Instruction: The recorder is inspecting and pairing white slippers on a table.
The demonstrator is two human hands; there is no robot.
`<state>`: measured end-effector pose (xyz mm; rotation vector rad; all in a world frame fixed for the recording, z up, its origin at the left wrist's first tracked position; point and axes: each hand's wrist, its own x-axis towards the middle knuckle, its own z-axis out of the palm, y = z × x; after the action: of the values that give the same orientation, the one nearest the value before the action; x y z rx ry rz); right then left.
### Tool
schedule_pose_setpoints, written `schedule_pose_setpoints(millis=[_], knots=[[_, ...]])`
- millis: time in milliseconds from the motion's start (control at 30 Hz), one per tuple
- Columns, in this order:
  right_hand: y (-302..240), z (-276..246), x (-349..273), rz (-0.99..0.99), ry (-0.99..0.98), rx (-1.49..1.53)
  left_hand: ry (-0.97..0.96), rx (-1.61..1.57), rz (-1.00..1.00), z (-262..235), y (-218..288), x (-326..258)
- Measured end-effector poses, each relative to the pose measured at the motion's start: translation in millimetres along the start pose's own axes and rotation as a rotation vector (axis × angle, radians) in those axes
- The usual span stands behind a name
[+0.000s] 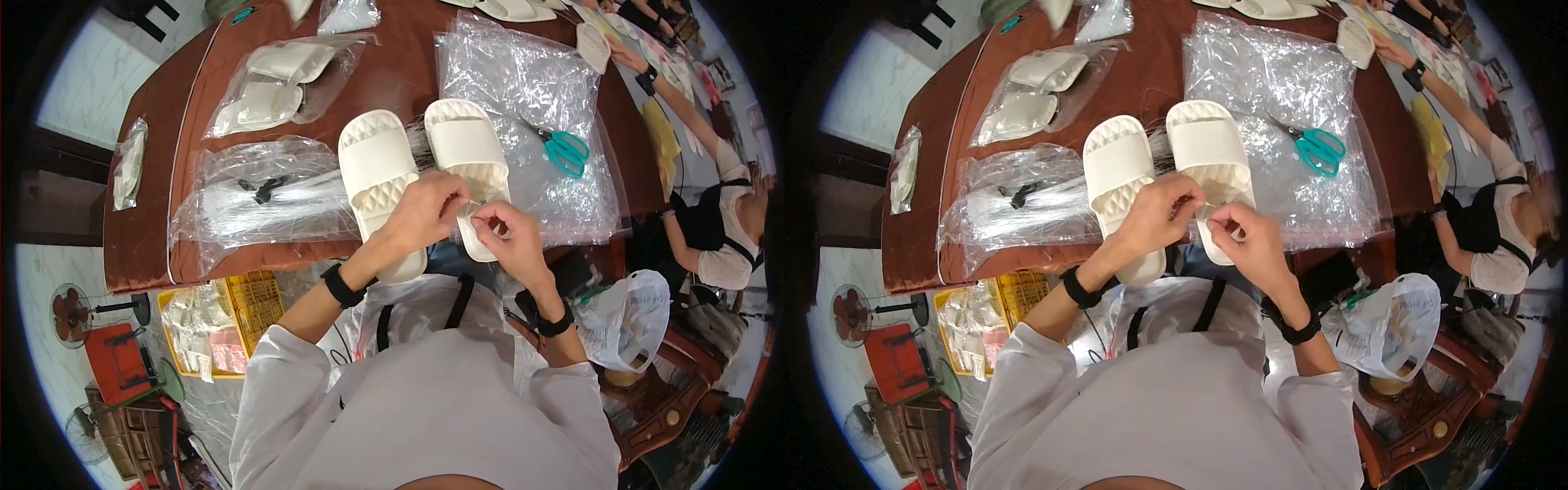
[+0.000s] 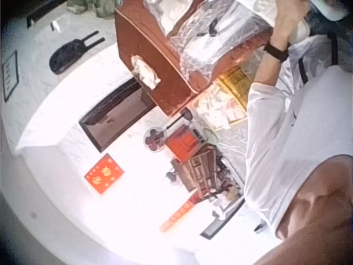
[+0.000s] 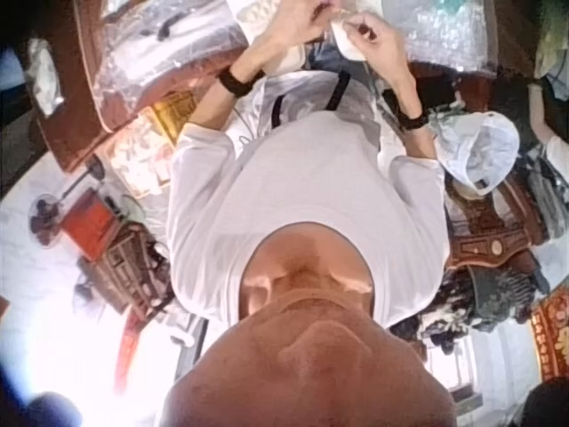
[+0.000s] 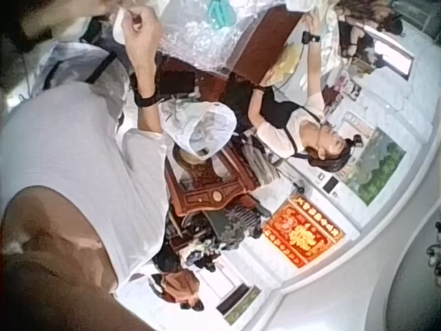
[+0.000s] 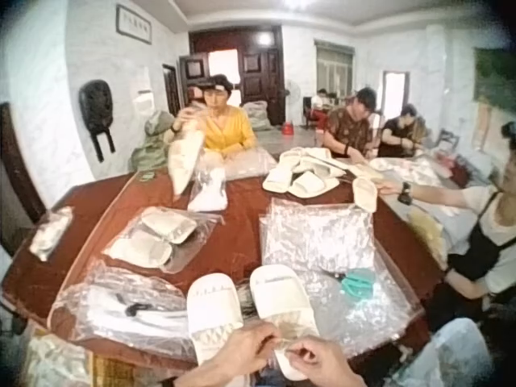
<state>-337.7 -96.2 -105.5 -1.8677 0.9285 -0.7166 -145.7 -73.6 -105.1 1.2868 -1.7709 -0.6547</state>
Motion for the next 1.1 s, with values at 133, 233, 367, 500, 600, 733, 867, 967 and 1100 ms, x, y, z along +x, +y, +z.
schedule_pose_setpoints(millis=[133, 233, 367, 500, 600, 733, 867, 967, 1100], knots=[[-11, 4, 1, 0.001, 0.02, -0.154, 0.029, 0.176, 0.13, -5, 9, -6], [-24, -2, -2, 0.017, 0.036, -0.296, 0.141, 0.283, 0.2, -23, 31, -18], [-32, 5, 7, -0.071, 0.245, -0.383, 0.261, 0.356, 0.085, -62, 30, -38], [-21, 42, 29, -0.27, 0.308, -0.479, 0.404, 0.363, 0.001, -83, 13, -56], [-16, 66, 47, -0.257, 0.307, -0.503, 0.479, 0.345, -0.069, -87, 5, -67], [-12, 79, 66, -0.21, 0.41, -0.434, 0.486, 0.319, -0.115, -88, 1, -80], [-19, 68, 66, -0.139, 0.435, -0.323, 0.505, 0.19, -0.131, -86, -1, -76], [-26, 58, 69, -0.142, 0.498, -0.389, 0.492, 0.089, -0.126, -78, 3, -60], [-29, 66, 74, -0.192, 0.422, -0.385, 0.514, 0.268, -0.105, -69, 1, -53]])
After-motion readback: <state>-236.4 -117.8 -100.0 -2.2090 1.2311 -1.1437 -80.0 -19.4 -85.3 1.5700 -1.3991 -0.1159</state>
